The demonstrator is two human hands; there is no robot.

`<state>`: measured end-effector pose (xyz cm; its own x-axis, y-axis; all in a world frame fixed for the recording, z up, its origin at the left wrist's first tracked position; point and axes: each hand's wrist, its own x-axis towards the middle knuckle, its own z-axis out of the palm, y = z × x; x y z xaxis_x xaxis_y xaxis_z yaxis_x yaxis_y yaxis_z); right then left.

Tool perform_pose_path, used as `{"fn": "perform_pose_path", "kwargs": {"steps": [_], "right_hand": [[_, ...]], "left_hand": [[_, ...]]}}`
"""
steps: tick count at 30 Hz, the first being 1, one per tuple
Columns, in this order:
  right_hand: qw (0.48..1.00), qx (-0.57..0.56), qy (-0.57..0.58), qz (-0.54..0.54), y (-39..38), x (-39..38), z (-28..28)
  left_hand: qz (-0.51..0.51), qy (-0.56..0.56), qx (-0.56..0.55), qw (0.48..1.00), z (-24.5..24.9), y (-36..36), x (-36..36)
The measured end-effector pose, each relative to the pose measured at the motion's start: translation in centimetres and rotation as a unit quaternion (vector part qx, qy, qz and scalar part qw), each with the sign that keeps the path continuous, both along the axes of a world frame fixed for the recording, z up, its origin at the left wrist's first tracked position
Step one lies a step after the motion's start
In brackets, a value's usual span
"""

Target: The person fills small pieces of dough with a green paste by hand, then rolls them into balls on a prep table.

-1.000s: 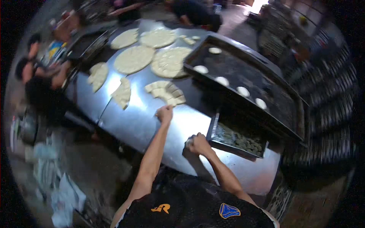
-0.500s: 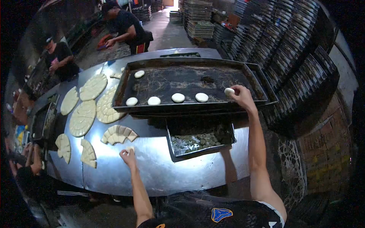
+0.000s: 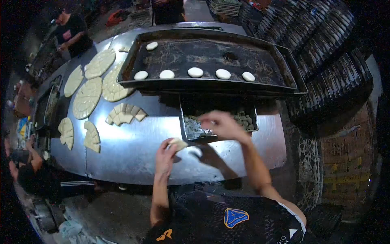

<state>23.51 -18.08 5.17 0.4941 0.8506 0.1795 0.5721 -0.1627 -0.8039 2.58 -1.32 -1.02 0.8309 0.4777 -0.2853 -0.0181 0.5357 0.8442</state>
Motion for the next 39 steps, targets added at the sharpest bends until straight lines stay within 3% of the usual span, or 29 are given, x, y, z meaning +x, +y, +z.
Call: {"fn": "perform_pose_path", "kwargs": {"steps": [2, 6, 8, 9, 10, 11, 12, 13, 16, 22, 24, 26, 28, 31, 36, 39], "right_hand": [[0.976, -0.030, 0.207, 0.063, 0.5, -5.3, -2.3], [0.966, -0.038, 0.255, -0.032, -0.2, -7.8, -3.9], [0.986, -0.070, 0.150, 0.012, -0.9, -6.5, -4.1], [0.981, -0.067, 0.184, -0.015, -1.2, -5.1, -4.7], [0.982, -0.098, 0.131, -0.097, -1.7, -3.4, -4.3], [0.968, -0.151, -0.141, -0.142, -2.9, -0.2, -7.6], [0.938, -0.169, -0.120, -0.278, -3.5, 0.3, -9.1], [0.899, -0.247, -0.213, -0.291, -3.5, 0.8, -7.7], [0.887, -0.325, -0.163, -0.283, -3.1, 2.0, -9.8], [0.909, -0.256, -0.133, -0.301, -2.7, 2.3, -7.8], [0.977, -0.105, -0.040, -0.183, -1.8, 0.5, -4.2], [0.980, -0.039, -0.113, -0.159, -0.7, -2.2, -2.6], [0.974, -0.041, -0.175, -0.139, 0.1, -4.2, -2.5], [0.976, -0.051, -0.161, -0.138, 0.1, -4.7, -2.9], [0.993, -0.089, 0.041, -0.073, -2.3, -2.7, -3.0], [0.996, 0.003, 0.073, -0.053, -1.5, -3.3, -2.6]], "left_hand": [[-0.078, 0.016, 0.059, 0.995, 0.2, -1.8, 1.0], [-0.055, -0.026, 0.107, 0.992, -2.1, -2.7, 0.8], [-0.100, 0.064, 0.127, 0.985, -2.3, -2.9, 0.5], [-0.099, 0.078, 0.100, 0.987, -2.5, -2.8, 0.5], [-0.098, 0.078, 0.100, 0.987, -2.7, -2.4, 0.5], [-0.097, 0.087, 0.075, 0.989, -2.9, -1.8, 0.4], [-0.095, 0.095, 0.050, 0.990, -2.9, -1.3, 0.3], [-0.068, 0.064, 0.073, 0.993, -2.8, -1.3, 0.5], [-0.049, 0.053, 0.054, 0.996, -2.4, -0.9, 1.5], [-0.020, 0.072, -0.024, 0.997, -1.3, -0.9, 4.3], [-0.038, 0.066, -0.064, 0.995, -1.8, -1.4, 5.5], [-0.053, 0.063, -0.072, 0.994, -1.5, -2.2, 6.6], [-0.103, 0.068, -0.020, 0.992, -2.0, -2.7, 7.5], [-0.093, 0.060, -0.028, 0.993, -0.7, -3.1, 7.8], [-0.110, 0.015, -0.093, 0.989, 0.9, -2.2, 7.1], [-0.123, 0.001, -0.073, 0.990, 1.7, -2.3, 6.9]]}}
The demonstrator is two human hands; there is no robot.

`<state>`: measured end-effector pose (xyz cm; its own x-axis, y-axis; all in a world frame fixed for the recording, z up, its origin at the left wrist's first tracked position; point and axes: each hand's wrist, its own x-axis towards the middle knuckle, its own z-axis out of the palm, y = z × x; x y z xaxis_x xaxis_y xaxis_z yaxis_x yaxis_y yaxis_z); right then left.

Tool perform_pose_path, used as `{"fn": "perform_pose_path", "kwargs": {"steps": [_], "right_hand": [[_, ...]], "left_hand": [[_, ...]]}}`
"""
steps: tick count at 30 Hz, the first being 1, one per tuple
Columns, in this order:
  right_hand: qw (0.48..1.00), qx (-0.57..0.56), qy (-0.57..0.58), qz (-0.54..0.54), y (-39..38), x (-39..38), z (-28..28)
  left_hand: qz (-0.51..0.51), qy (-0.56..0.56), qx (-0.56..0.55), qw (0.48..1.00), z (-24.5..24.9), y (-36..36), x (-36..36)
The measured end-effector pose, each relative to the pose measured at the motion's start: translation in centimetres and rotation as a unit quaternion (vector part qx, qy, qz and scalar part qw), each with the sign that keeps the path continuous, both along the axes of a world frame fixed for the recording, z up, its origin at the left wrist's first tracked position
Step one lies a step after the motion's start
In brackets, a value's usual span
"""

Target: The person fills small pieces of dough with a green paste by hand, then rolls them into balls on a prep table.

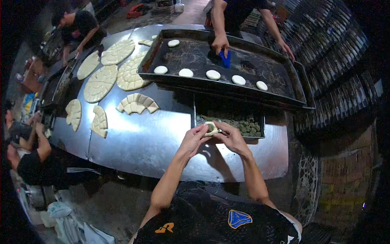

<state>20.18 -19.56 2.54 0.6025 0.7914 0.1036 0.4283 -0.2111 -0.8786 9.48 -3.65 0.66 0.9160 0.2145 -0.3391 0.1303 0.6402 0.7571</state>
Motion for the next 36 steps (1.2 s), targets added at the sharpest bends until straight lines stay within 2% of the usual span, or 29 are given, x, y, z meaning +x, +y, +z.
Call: {"fn": "perform_pose_path", "kwargs": {"steps": [1, 2, 3, 5, 6, 7, 9, 10, 11, 12, 13, 15, 17, 19, 21, 23, 25, 26, 27, 29, 30, 31, 34, 36], "right_hand": [[0.999, 0.043, 0.000, -0.020, 0.5, -0.3, 0.4], [0.994, 0.080, -0.058, -0.041, 1.0, -0.7, 0.5], [0.994, 0.081, -0.058, -0.039, 1.4, -0.7, 1.1], [0.997, 0.031, -0.057, -0.031, 1.9, -0.9, 2.9], [0.995, 0.080, -0.045, -0.042, 2.6, -1.5, 3.7], [0.995, 0.082, -0.044, -0.040, 2.7, -1.4, 3.2], [0.988, 0.053, -0.143, -0.005, 3.0, -0.9, 1.6], [0.988, 0.054, -0.143, 0.012, 3.0, -0.4, 1.3], [0.988, 0.055, -0.142, 0.017, 2.7, -0.2, 1.1], [0.991, 0.049, -0.126, 0.015, 2.7, -0.2, 1.3], [0.993, 0.044, -0.107, 0.012, 2.9, -0.4, 1.3], [0.995, 0.037, -0.093, 0.002, 3.7, -1.3, 1.6], [0.980, 0.086, -0.163, 0.073, 4.7, -2.4, 3.7], [0.978, 0.098, -0.167, 0.079, 5.6, -3.0, 3.9], [0.997, 0.041, -0.043, 0.044, 6.5, -3.1, 3.4], [0.998, 0.040, -0.037, 0.034, 7.3, -3.3, 2.9], [0.985, 0.090, -0.132, 0.063, 8.4, -4.0, 3.3], [0.948, 0.134, -0.283, 0.064, 8.8, -4.0, 3.8], [0.947, 0.138, -0.281, 0.069, 9.2, -4.5, 4.0], [0.991, 0.067, -0.112, 0.010, 9.5, -5.4, 4.1], [0.994, 0.067, -0.092, 0.008, 9.7, -5.5, 4.2], [0.993, 0.067, -0.092, 0.013, 9.9, -5.6, 4.2], [0.969, 0.117, -0.205, 0.068, 10.8, -5.9, 4.3], [0.977, 0.112, -0.175, 0.055, 11.1, -6.8, 5.5]], "left_hand": [[0.000, -0.005, 0.009, 1.000, 0.1, -0.1, 0.1], [0.012, -0.020, 0.017, 1.000, -0.2, -0.1, 0.2], [0.014, -0.021, 0.018, 1.000, 0.0, -0.2, 0.2], [0.043, -0.006, 0.160, 0.986, 0.6, -0.6, -0.1], [0.042, -0.018, 0.283, 0.958, 0.0, -0.4, -0.2], [0.045, -0.017, 0.284, 0.958, -0.5, -0.4, -0.5], [-0.005, -0.015, 0.483, 0.875, -1.2, -0.4, -1.5], [-0.061, -0.021, 0.410, 0.910, -1.3, -0.2, -2.1], [-0.057, -0.019, 0.411, 0.910, -1.4, 0.1, -2.7], [-0.048, -0.044, 0.216, 0.974, -1.1, 0.6, -3.2], [-0.039, -0.067, 0.013, 0.997, -0.8, 1.1, -3.5], [-0.018, -0.049, -0.014, 0.999, -0.5, 1.0, -4.4], [0.030, -0.042, -0.070, 0.996, -0.8, 0.6, -4.6], [0.051, -0.075, -0.082, 0.993, -1.2, 0.7, -4.9], [0.092, -0.091, -0.118, 0.985, -1.2, 1.3, -4.7], [0.122, -0.095, -0.147, 0.977, -0.6, 1.6, -4.9], [0.174, -0.131, -0.268, 0.939, -1.2, 1.8, -5.3], [0.199, -0.142, -0.258, 0.935, -2.0, 1.7, -5.2], [0.204, -0.143, -0.255, 0.934, -1.5, 1.7, -5.1], [0.245, -0.151, -0.133, 0.948, -0.5, 1.6, -5.1], [0.228, -0.168, -0.123, 0.951, -0.2, 2.1, -5.4], [0.234, -0.170, -0.123, 0.950, -0.3, 2.6, -5.6], [0.219, -0.190, -0.135, 0.947, -0.3, 3.6, -6.4], [0.235, -0.194, -0.097, 0.947, 0.1, 3.5, -6.4]]}}
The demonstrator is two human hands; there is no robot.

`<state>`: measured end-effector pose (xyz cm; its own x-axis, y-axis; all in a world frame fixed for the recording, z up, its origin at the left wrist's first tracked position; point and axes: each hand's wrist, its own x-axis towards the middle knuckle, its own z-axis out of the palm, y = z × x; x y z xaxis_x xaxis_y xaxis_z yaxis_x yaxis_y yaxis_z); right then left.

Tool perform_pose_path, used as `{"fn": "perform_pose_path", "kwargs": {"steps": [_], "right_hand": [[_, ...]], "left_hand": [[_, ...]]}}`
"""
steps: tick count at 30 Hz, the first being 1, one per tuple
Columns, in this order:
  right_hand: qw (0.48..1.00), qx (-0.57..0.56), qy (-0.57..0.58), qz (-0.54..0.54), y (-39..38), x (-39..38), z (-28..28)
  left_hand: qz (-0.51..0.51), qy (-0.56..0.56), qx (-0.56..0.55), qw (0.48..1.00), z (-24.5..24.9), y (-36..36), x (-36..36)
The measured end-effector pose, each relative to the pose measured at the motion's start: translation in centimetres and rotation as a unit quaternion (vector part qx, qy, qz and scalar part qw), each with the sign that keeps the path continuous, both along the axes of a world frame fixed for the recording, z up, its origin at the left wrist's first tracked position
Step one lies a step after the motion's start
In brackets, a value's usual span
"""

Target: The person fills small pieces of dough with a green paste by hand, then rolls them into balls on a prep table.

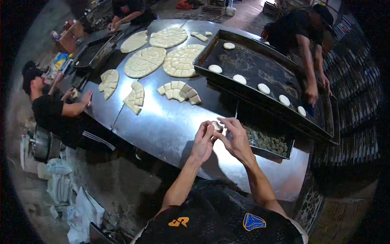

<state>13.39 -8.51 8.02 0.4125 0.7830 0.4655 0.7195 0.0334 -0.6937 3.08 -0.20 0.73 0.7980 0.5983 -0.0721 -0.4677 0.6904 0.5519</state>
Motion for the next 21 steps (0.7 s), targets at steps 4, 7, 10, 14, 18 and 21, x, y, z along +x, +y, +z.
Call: {"fn": "perform_pose_path", "kwargs": {"steps": [4, 7, 10, 14, 18, 21], "right_hand": [[1.000, -0.012, 0.025, 0.010, 0.2, -0.1, -1.5], [0.999, -0.006, 0.003, 0.049, 0.5, -0.6, -0.8], [0.996, 0.002, 0.079, 0.030, 0.8, -1.8, 0.6], [0.998, -0.017, 0.063, 0.024, 1.8, -2.1, -2.1], [0.986, -0.164, -0.012, 0.034, 1.9, -1.8, -13.9], [0.990, -0.135, -0.019, 0.023, 2.8, -1.2, -12.2]], "left_hand": [[0.002, -0.030, 0.017, 0.999, 0.1, 1.0, -0.6], [0.001, -0.024, -0.027, 0.999, 1.1, 1.2, -0.8], [0.011, -0.008, 0.068, 0.998, 1.4, 1.1, -1.1], [0.056, 0.070, 0.139, 0.986, -1.8, 2.1, -2.2], [0.195, 0.180, 0.136, 0.954, -3.8, 4.8, -6.9], [0.223, 0.239, 0.165, 0.931, -3.7, 5.6, -12.4]]}}
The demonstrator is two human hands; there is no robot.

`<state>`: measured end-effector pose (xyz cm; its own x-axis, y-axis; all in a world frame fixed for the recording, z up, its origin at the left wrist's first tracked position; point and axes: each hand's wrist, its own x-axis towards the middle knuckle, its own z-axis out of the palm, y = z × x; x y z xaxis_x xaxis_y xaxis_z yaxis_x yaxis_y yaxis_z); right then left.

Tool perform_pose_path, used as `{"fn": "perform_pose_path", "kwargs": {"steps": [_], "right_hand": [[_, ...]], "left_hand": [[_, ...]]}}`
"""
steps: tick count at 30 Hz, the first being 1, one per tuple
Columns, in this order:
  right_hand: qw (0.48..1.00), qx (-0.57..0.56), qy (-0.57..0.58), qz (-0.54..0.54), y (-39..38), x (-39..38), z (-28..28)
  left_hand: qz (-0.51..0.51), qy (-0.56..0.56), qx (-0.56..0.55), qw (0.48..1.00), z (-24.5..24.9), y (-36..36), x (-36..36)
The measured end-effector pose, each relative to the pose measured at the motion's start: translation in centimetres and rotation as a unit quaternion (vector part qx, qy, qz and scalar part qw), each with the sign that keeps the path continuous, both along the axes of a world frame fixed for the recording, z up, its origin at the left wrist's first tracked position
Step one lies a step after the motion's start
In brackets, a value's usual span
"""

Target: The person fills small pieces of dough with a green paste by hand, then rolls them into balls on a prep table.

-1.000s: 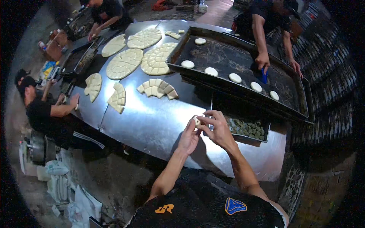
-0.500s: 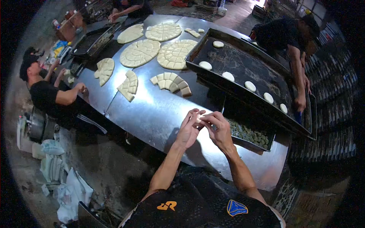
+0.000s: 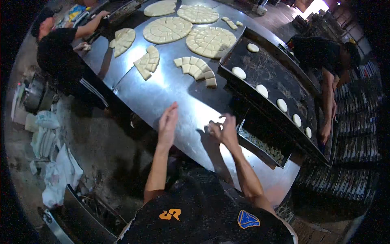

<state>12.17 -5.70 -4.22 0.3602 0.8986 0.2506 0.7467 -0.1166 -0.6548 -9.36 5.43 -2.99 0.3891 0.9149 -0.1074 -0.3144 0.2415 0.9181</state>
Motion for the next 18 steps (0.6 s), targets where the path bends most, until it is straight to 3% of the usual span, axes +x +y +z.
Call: {"fn": "perform_pose_path", "kwargs": {"steps": [2, 4, 5, 7, 8, 10, 11, 14, 15, 16, 17, 18], "right_hand": [[0.994, 0.000, -0.110, -0.006, 2.2, 0.5, 6.8], [0.994, 0.040, -0.079, -0.068, 4.3, 0.3, 8.1], [0.990, 0.051, -0.129, -0.041, 5.3, -0.2, 7.1], [0.961, -0.037, -0.260, -0.086, 5.8, -2.5, -1.8], [0.979, -0.099, -0.174, -0.025, 5.4, -3.3, -3.6], [0.982, -0.087, -0.165, -0.041, 6.7, -3.4, -3.8], [0.976, -0.145, -0.161, -0.035, 6.9, -3.4, -2.8], [0.981, -0.082, -0.176, 0.010, 6.5, -2.3, -5.5], [0.977, -0.027, -0.211, 0.003, 6.1, -2.0, -6.4], [0.989, -0.047, -0.140, 0.007, 5.0, -1.7, -4.7], [0.984, -0.169, -0.045, 0.031, 3.5, -1.3, -4.0], [0.974, -0.216, -0.036, 0.055, 1.9, -0.8, -3.7]], "left_hand": [[0.040, 0.012, -0.007, 0.999, 0.4, -0.8, -3.0], [0.083, -0.012, -0.024, 0.996, 0.0, -2.0, -4.8], [0.097, -0.005, -0.044, 0.994, 0.0, -2.5, -5.5], [0.104, 0.005, -0.062, 0.993, 0.3, -2.8, -5.8], [0.097, 0.010, -0.065, 0.993, 0.3, -3.0, -5.5], [0.071, 0.087, -0.052, 0.992, -0.2, -1.9, -3.8], [0.053, 0.139, -0.024, 0.989, -0.9, -1.1, -2.5], [-0.031, 0.207, 0.073, 0.975, -2.3, 3.5, 4.9], [-0.042, 0.263, 0.138, 0.954, -7.1, 6.2, 7.6], [-0.083, 0.385, 0.152, 0.907, -9.5, 8.6, 10.0], [-0.022, 0.467, 0.180, 0.865, -9.1, 9.0, 12.7], [0.042, 0.543, 0.201, 0.814, -8.5, 9.0, 15.4]]}}
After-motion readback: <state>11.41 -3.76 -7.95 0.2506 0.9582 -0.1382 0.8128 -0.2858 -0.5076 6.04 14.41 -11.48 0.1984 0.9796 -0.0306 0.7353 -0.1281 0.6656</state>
